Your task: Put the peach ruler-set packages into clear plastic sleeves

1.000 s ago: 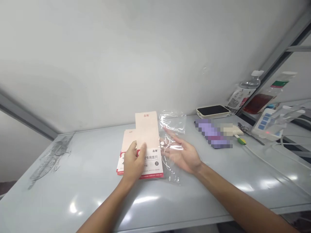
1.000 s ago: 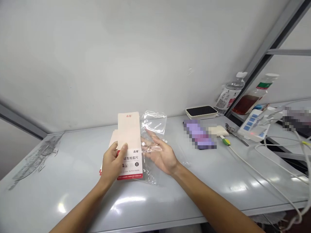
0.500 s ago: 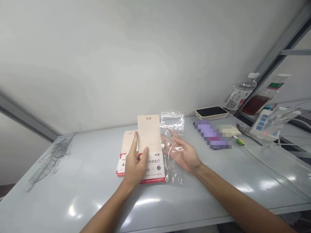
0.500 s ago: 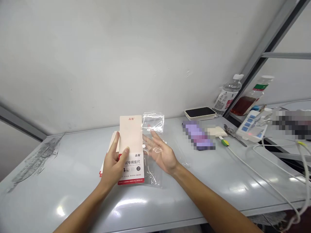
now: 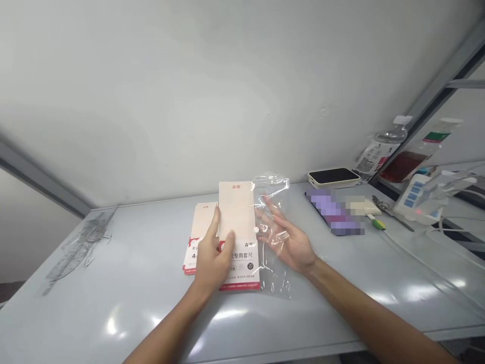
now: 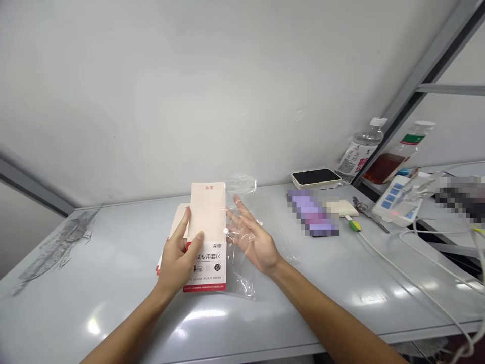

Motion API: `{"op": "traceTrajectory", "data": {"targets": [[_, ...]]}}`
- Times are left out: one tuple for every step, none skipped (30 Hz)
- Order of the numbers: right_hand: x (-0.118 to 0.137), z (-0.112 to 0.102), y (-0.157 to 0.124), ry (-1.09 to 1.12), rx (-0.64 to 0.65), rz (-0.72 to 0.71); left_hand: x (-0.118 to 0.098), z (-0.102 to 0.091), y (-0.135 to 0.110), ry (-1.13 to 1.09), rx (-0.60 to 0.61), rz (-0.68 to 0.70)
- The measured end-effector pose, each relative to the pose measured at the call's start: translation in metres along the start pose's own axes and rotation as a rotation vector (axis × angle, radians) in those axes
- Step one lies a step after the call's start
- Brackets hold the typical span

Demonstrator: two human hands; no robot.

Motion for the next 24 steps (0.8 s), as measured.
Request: {"op": "traceTrajectory", "data": {"targets": [[0.0,0.0,0.0,0.001,0.001,0.0,0.0,0.0,0.0,-0.005,0.008,0.0],[0.0,0.0,0.0,0.001,0.001,0.001,0.0,0.001,0.0,-0.007,0.015,0.002],[0.0,0.0,0.0,0.001,0.0,0.006,0.001,0.001,0.0,-0.01,0.023,0.004],[-0.001,0.0,0.0,0.0,-0.001,0.016,0.002,0.002,0.001,-0.01,0.036,0.006],[-0.002,-0.001,0.0,0.001,0.0,0.034,0.003,0.003,0.001,-0.008,0.049,0.011],[-0.004,-0.001,0.0,0.0,0.005,0.054,0.004,0.004,0.001,-0.006,0.061,0.02],[-0.006,-0.002,-0.001,-0.005,0.012,0.074,0.005,0.005,0.001,-0.001,0.07,0.031],[-0.007,-0.002,-0.001,-0.011,0.02,0.089,0.006,0.006,0.001,0.003,0.073,0.041],[-0.009,-0.003,-0.001,-0.018,0.028,0.098,0.006,0.007,0.001,0.0,0.067,0.051],[-0.01,-0.003,-0.002,-0.025,0.035,0.102,0.006,0.007,0.002,-0.016,0.05,0.059],[-0.011,-0.003,-0.002,-0.033,0.036,0.104,0.006,0.006,0.002,-0.044,0.03,0.064],[-0.012,-0.003,-0.003,-0.039,0.032,0.108,0.006,0.005,0.003,-0.083,0.013,0.061],[-0.013,-0.004,-0.003,-0.043,0.022,0.113,0.007,0.004,0.004,-0.126,0.0,0.052],[-0.014,-0.004,-0.004,-0.047,0.006,0.119,0.007,0.004,0.006,-0.17,0.003,0.034],[-0.015,-0.005,-0.004,-0.054,-0.017,0.123,0.008,0.004,0.008,-0.212,0.028,0.005],[-0.015,-0.006,-0.004,-0.064,-0.047,0.127,0.01,0.005,0.01,-0.247,0.075,-0.033],[-0.016,-0.008,-0.005,-0.079,-0.077,0.133,0.011,0.007,0.012,-0.27,0.138,-0.07],[-0.015,-0.01,-0.005,-0.096,-0.107,0.14,0.012,0.009,0.014,-0.277,0.205,-0.1],[-0.015,-0.011,-0.004,-0.115,-0.13,0.15,0.012,0.01,0.015,-0.265,0.266,-0.117],[-0.014,-0.012,-0.004,-0.133,-0.143,0.16,0.012,0.011,0.017,-0.241,0.311,-0.123],[-0.014,-0.013,-0.004,-0.149,-0.144,0.168,0.011,0.011,0.017,-0.211,0.33,-0.118],[-0.012,-0.013,-0.003,-0.16,-0.13,0.176,0.011,0.01,0.018,-0.181,0.331,-0.111],[-0.011,-0.013,-0.002,-0.169,-0.104,0.179,0.01,0.009,0.019,-0.154,0.317,-0.108],[-0.01,-0.012,-0.002,-0.178,-0.072,0.177,0.01,0.007,0.02,-0.131,0.291,-0.111]]}}
Point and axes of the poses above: each hand's wrist, its own y-axis towards the middle knuckle, its own z-axis out of the palm, x = y × z, the point moved 4 cm from there along y, towards the middle knuckle, and after that the axes turned 14 degrees about -z, right-handed, at the moved point
